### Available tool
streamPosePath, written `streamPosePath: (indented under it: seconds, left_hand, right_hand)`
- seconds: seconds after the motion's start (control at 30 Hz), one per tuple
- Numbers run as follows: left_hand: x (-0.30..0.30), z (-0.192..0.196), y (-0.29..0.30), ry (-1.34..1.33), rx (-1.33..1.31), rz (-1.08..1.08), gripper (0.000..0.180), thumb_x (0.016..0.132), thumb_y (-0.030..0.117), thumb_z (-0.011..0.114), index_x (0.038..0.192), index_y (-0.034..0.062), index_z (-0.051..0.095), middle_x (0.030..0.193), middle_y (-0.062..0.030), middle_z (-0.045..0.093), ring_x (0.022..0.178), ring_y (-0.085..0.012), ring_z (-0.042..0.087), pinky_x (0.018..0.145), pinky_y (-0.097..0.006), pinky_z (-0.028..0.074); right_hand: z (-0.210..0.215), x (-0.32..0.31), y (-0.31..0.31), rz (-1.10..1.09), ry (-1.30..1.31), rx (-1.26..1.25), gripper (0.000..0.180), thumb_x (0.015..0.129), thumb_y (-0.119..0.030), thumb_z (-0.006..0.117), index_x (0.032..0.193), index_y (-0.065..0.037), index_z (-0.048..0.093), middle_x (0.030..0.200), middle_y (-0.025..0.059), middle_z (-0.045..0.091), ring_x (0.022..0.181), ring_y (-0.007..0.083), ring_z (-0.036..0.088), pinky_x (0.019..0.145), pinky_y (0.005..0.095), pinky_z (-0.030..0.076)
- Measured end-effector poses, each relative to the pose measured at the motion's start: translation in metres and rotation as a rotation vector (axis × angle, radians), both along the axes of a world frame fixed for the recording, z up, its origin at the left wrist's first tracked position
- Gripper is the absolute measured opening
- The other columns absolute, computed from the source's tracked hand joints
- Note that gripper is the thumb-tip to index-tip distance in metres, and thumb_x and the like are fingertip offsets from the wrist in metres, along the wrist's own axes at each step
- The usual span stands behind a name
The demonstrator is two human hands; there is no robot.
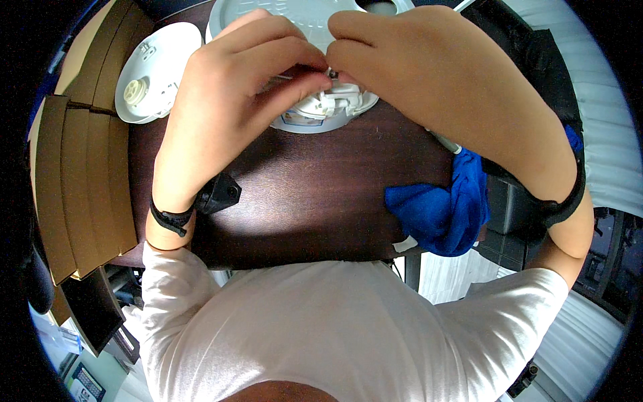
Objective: The person assembles a white plastic appliance on a wooden table. They use a screwdriver to tighten screws on the lid and body, and use their hands to align and snap plastic components into place. A blue cloth is used to wipe the surface of the appliance during the process.
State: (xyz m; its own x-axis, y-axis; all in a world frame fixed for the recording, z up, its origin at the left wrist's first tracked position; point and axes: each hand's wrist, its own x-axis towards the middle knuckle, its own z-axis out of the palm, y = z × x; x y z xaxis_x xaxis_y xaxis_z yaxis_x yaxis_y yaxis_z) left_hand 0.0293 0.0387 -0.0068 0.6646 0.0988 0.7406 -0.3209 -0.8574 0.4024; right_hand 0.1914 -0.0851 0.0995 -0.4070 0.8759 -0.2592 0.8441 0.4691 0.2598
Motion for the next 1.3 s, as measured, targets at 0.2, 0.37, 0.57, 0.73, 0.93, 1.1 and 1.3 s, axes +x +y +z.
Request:
streamPosePath:
  seconds: [0.2, 0.37, 0.57, 0.73, 0.93, 1.1, 1.3]
  left_hand:
    - [0.000, 0.001, -0.001, 0.017, 0.052, 0.038, 0.015, 0.083, 0.014, 0.075, 0.090, 0.0018, 0.069, 0.094, -0.0108, 0.063, 0.086, -0.0296, 0.061, 0.075, -0.038, 0.052]
    - [-0.004, 0.009, -0.009, 0.077, 0.111, 0.145, 0.016, 0.079, 0.012, 0.080, 0.089, 0.0036, 0.071, 0.086, -0.0075, 0.065, 0.078, -0.0251, 0.063, 0.067, -0.034, 0.051]
    - [-0.005, 0.010, -0.009, 0.089, 0.076, 0.124, 0.015, 0.079, 0.010, 0.079, 0.089, 0.0031, 0.071, 0.087, -0.0076, 0.066, 0.079, -0.0252, 0.063, 0.068, -0.034, 0.051]
    - [-0.002, 0.007, -0.012, 0.053, 0.066, 0.116, 0.014, 0.079, 0.008, 0.079, 0.090, 0.0026, 0.071, 0.089, -0.0079, 0.067, 0.081, -0.0256, 0.065, 0.071, -0.033, 0.052]
    - [-0.001, 0.007, -0.015, 0.060, 0.060, 0.133, 0.014, 0.079, 0.006, 0.077, 0.091, 0.0018, 0.071, 0.090, -0.0080, 0.068, 0.084, -0.0259, 0.065, 0.073, -0.034, 0.052]
    - [0.000, 0.008, -0.018, 0.045, 0.088, 0.161, 0.013, 0.079, 0.005, 0.076, 0.090, 0.0020, 0.072, 0.090, -0.0078, 0.069, 0.085, -0.0258, 0.066, 0.075, -0.034, 0.051]
    - [-0.001, 0.007, -0.018, 0.044, 0.075, 0.173, 0.011, 0.079, 0.005, 0.077, 0.089, 0.0024, 0.072, 0.090, -0.0073, 0.069, 0.085, -0.0257, 0.066, 0.076, -0.034, 0.051]
  right_hand:
    - [-0.004, 0.003, 0.002, 0.048, 0.034, 0.036, 0.016, 0.096, -0.022, 0.061, 0.090, -0.007, 0.059, 0.083, 0.0049, 0.054, 0.058, 0.0191, 0.059, 0.051, 0.0274, 0.049]
    - [-0.005, 0.006, 0.006, 0.027, 0.043, 0.025, 0.018, 0.097, -0.024, 0.061, 0.089, -0.007, 0.059, 0.083, 0.0051, 0.054, 0.059, 0.0190, 0.059, 0.053, 0.0284, 0.048]
    - [-0.012, 0.014, 0.003, -0.004, 0.249, 0.074, 0.016, 0.097, -0.022, 0.062, 0.092, -0.007, 0.063, 0.083, 0.0053, 0.058, 0.062, 0.0197, 0.061, 0.054, 0.0290, 0.048]
    - [-0.052, 0.034, -0.004, 0.041, 0.642, 0.294, 0.007, 0.093, -0.011, 0.069, 0.095, -0.005, 0.066, 0.082, 0.0040, 0.058, 0.063, 0.0133, 0.049, 0.055, 0.0246, 0.037]
    - [-0.051, 0.029, -0.012, -0.070, 0.702, 0.271, 0.009, 0.092, -0.013, 0.070, 0.096, -0.006, 0.066, 0.081, 0.0053, 0.058, 0.066, 0.0161, 0.054, 0.057, 0.0262, 0.041]
    - [-0.052, 0.024, -0.016, -0.145, 0.680, 0.292, 0.015, 0.092, -0.019, 0.070, 0.094, -0.005, 0.066, 0.082, 0.0077, 0.062, 0.070, 0.0215, 0.062, 0.063, 0.0306, 0.049]
    - [-0.057, 0.027, -0.013, -0.024, 0.637, 0.375, 0.012, 0.089, -0.015, 0.075, 0.096, -0.007, 0.069, 0.080, 0.0039, 0.060, 0.062, 0.0145, 0.054, 0.054, 0.0247, 0.040]
